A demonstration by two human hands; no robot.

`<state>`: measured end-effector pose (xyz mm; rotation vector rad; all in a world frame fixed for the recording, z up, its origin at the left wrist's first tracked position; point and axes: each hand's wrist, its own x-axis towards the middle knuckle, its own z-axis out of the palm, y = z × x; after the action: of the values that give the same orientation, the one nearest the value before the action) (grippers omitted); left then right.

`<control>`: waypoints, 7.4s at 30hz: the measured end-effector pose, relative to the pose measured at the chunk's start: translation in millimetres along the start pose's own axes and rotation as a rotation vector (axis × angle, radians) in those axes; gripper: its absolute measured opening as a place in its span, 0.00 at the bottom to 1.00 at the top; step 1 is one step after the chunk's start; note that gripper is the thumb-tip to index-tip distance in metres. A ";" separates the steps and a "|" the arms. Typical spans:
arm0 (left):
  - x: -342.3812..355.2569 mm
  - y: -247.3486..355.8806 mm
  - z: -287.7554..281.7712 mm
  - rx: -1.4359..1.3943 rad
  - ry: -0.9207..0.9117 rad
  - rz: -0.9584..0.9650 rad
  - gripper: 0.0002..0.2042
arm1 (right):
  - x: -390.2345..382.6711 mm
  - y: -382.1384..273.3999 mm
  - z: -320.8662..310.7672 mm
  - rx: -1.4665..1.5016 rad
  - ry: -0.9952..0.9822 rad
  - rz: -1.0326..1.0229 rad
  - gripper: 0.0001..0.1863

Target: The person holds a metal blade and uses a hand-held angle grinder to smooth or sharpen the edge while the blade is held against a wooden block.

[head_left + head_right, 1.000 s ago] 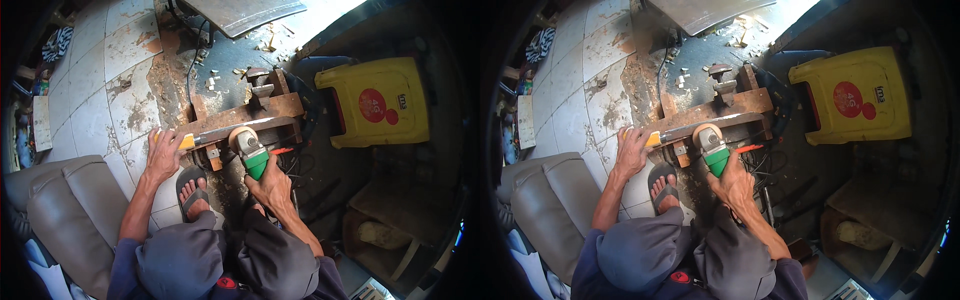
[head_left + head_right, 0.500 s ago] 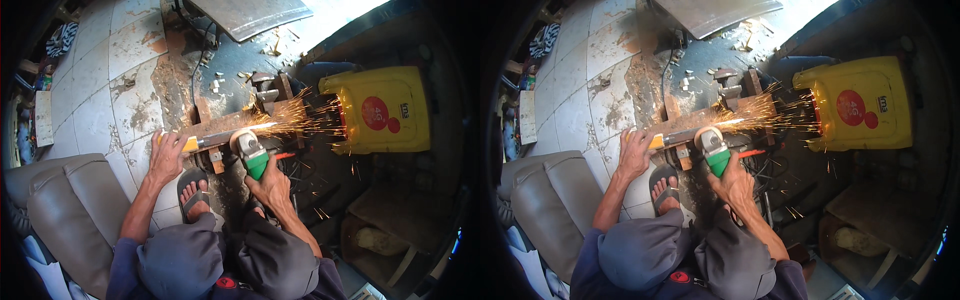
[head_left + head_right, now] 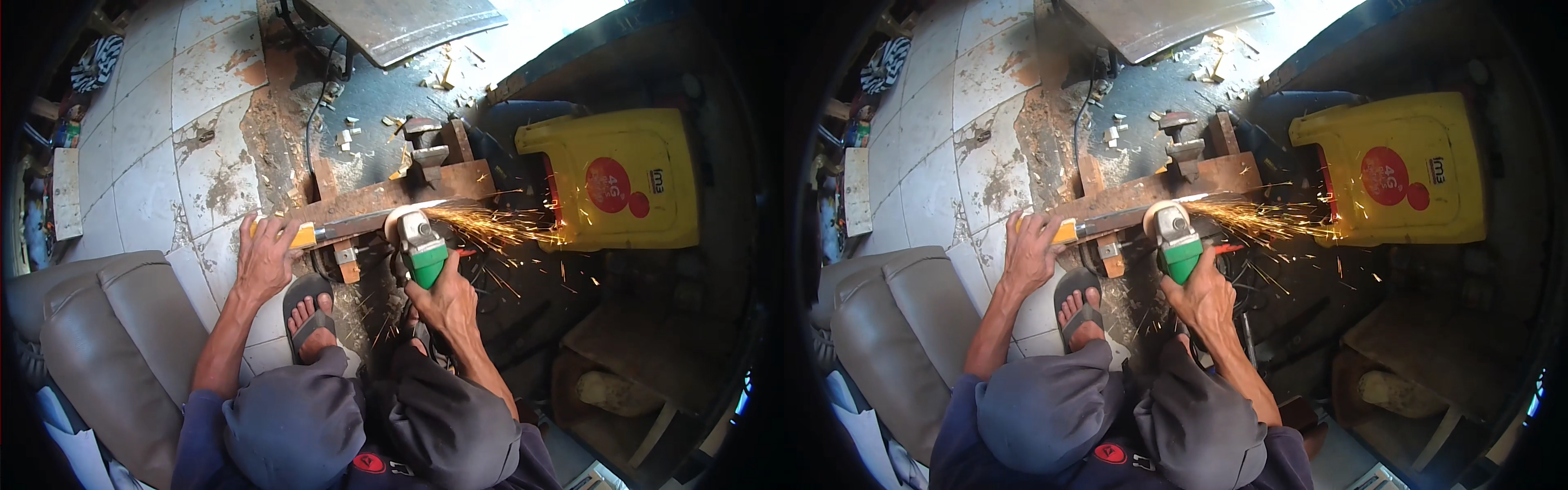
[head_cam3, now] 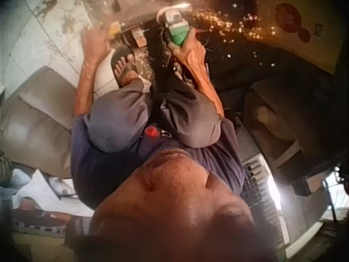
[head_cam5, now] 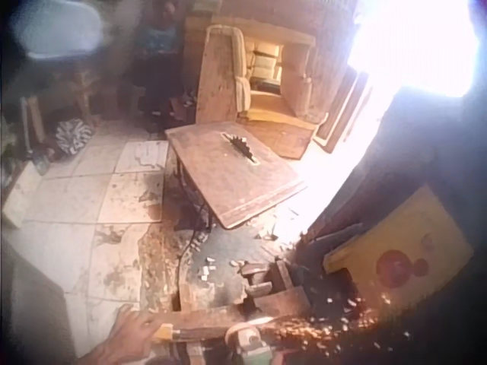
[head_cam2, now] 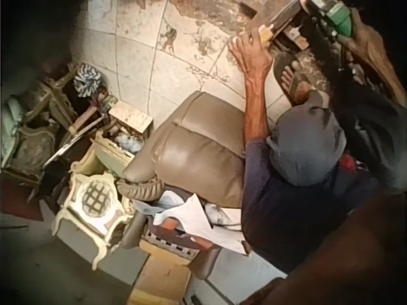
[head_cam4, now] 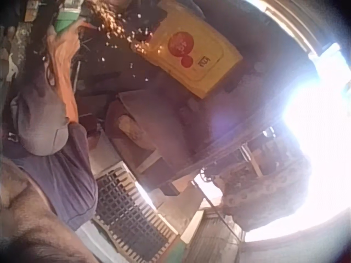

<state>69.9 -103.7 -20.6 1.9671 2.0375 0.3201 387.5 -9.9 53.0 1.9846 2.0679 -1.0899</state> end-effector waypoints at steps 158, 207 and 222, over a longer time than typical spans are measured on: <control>9.0 7.5 -6.9 0.027 0.011 0.019 0.26 | 17.2 59.6 -34.3 0.233 0.192 0.326 0.40; -6.1 14.6 3.3 0.100 0.030 -0.039 0.31 | 28.7 54.6 -37.0 0.158 0.195 0.147 0.40; -6.6 18.8 2.5 0.091 0.034 -0.050 0.31 | 41.6 41.9 -44.2 0.104 0.137 0.167 0.39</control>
<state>88.5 -109.6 -15.9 1.9718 2.1545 0.2555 436.5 44.9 46.7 2.2942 1.8986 -1.0779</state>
